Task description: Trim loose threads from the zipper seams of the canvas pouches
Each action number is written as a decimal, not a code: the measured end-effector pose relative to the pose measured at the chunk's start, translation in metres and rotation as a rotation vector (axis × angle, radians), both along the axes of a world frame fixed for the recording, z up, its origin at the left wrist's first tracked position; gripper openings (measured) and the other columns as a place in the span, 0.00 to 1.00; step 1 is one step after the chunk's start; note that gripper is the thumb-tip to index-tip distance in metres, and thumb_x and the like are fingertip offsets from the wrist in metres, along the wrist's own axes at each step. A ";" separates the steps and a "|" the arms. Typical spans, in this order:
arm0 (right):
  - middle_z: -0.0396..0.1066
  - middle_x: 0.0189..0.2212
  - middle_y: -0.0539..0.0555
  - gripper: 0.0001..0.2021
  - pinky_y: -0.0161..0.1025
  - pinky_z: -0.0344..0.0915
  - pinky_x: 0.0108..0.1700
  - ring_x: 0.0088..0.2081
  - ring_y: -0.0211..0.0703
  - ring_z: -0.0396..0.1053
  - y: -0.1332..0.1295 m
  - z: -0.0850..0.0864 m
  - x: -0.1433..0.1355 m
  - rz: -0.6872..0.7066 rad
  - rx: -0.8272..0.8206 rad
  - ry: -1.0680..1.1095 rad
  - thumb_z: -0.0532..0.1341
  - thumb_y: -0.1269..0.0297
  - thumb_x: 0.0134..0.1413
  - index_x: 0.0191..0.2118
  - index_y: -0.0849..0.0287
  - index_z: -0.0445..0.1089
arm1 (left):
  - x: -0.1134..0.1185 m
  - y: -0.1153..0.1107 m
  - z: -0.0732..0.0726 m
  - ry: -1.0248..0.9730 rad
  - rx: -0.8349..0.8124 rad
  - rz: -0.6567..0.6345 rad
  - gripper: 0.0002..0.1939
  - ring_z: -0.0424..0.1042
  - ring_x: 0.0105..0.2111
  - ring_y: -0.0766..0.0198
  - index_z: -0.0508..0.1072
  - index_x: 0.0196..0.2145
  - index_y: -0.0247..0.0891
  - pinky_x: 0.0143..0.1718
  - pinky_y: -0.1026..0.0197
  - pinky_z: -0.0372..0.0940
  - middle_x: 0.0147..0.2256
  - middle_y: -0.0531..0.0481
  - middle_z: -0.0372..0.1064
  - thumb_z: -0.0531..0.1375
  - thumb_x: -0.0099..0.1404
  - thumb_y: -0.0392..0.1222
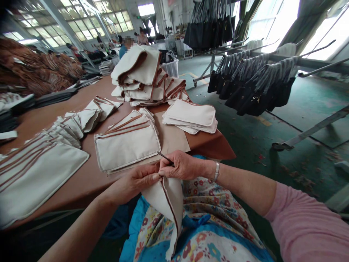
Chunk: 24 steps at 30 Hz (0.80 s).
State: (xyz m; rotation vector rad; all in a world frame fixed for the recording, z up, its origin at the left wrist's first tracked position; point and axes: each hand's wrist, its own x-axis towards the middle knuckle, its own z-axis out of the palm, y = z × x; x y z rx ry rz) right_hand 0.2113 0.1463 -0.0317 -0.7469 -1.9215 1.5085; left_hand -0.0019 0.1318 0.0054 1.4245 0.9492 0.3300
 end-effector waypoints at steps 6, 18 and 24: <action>0.69 0.34 0.56 0.17 0.36 0.62 0.40 0.36 0.40 0.65 0.016 0.016 0.009 -0.160 0.358 -0.203 0.59 0.54 0.59 0.39 0.66 0.71 | 0.002 -0.016 -0.003 0.013 0.060 0.207 0.21 0.62 0.24 0.67 0.71 0.33 0.33 0.23 0.68 0.55 0.25 0.52 0.64 0.58 0.64 0.57; 0.74 0.30 0.52 0.11 0.33 0.64 0.30 0.29 0.39 0.69 0.060 0.059 0.030 -0.567 0.203 -0.022 0.64 0.58 0.52 0.37 0.62 0.71 | -0.027 0.038 0.027 0.374 1.097 0.761 0.15 0.68 0.47 0.58 0.68 0.49 0.38 0.50 0.59 0.61 0.46 0.46 0.70 0.52 0.70 0.47; 0.74 0.36 0.61 0.18 0.39 0.67 0.33 0.32 0.45 0.72 0.168 0.036 0.135 -1.107 0.161 -0.137 0.63 0.56 0.51 0.42 0.66 0.71 | -0.057 0.141 -0.019 0.936 1.193 0.637 0.23 0.60 0.56 0.50 0.60 0.58 0.33 0.58 0.51 0.55 0.55 0.37 0.64 0.54 0.68 0.43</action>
